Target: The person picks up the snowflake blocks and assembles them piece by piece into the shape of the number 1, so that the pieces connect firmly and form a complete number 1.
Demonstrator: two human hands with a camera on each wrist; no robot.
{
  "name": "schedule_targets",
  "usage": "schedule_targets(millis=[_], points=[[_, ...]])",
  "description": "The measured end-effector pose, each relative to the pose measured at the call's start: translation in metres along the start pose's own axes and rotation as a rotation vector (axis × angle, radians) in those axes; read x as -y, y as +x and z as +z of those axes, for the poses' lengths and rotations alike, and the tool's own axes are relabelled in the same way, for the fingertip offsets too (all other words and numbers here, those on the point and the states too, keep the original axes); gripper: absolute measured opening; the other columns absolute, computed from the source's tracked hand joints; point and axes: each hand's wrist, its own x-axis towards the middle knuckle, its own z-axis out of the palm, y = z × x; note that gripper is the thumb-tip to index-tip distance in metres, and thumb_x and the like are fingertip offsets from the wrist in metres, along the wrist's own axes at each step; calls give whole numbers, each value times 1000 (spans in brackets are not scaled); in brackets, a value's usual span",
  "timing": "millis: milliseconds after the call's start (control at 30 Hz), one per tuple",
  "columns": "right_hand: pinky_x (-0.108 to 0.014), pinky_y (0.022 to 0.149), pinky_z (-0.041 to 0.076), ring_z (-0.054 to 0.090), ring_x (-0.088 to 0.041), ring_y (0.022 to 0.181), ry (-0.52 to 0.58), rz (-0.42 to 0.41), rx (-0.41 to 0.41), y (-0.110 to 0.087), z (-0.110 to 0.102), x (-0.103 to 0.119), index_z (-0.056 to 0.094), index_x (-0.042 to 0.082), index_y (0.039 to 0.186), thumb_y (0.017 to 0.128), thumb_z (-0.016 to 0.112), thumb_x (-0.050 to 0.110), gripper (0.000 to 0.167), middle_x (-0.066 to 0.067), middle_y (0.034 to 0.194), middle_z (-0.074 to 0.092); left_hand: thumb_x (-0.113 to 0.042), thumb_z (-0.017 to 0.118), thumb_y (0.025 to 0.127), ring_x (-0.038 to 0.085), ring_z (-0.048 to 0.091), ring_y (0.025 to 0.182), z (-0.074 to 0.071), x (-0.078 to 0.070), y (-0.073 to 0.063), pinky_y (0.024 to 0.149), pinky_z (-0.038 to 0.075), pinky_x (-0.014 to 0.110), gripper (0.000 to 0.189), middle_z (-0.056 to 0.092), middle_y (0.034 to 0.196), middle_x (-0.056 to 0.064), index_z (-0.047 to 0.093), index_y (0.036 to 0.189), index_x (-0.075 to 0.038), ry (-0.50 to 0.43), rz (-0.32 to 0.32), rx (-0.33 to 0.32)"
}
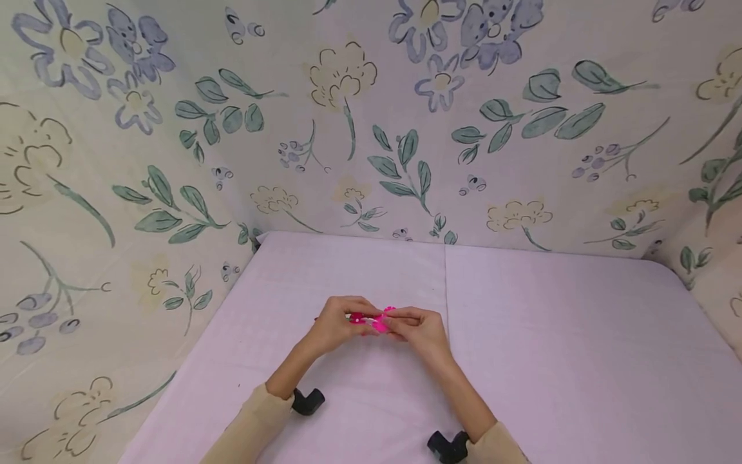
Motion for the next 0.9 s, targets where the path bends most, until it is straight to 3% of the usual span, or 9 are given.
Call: schedule_targets(millis=[133, 300, 567, 900], points=[[-30, 83, 63, 78, -15, 94, -88, -8, -18, 3, -7, 2, 70, -3, 125, 100, 71, 25, 38, -15, 112, 78, -8, 90, 78, 16, 71, 95, -6, 1, -1, 76, 58, 21, 30, 79, 101, 0, 82, 107, -8, -21, -66, -26], [-24, 82, 62, 75, -11, 100, -166, 15, -57, 10, -19, -1, 67, -1, 132, 99, 72, 20, 39, -16, 122, 75, -9, 90, 78, 17, 70, 96, -15, 6, -4, 76, 57, 20, 31, 79, 102, 0, 82, 108, -9, -36, -125, -50], [-23, 75, 61, 71, -15, 92, -257, 37, -9, 25, -23, -9, 68, 3, 133, 96, 75, 18, 40, -17, 119, 73, -9, 92, 76, 18, 69, 90, -21, 14, -5, 71, 55, 23, 30, 80, 98, 2, 83, 104, -10, -31, -109, -74], [-22, 59, 54, 61, -14, 68, -339, 1, -49, 42, -14, -16, 74, 2, 124, 92, 78, 10, 34, -15, 105, 72, -11, 92, 77, 30, 70, 93, -17, 17, -6, 72, 51, 19, 29, 80, 99, 2, 83, 104, -12, -49, -141, -67]])
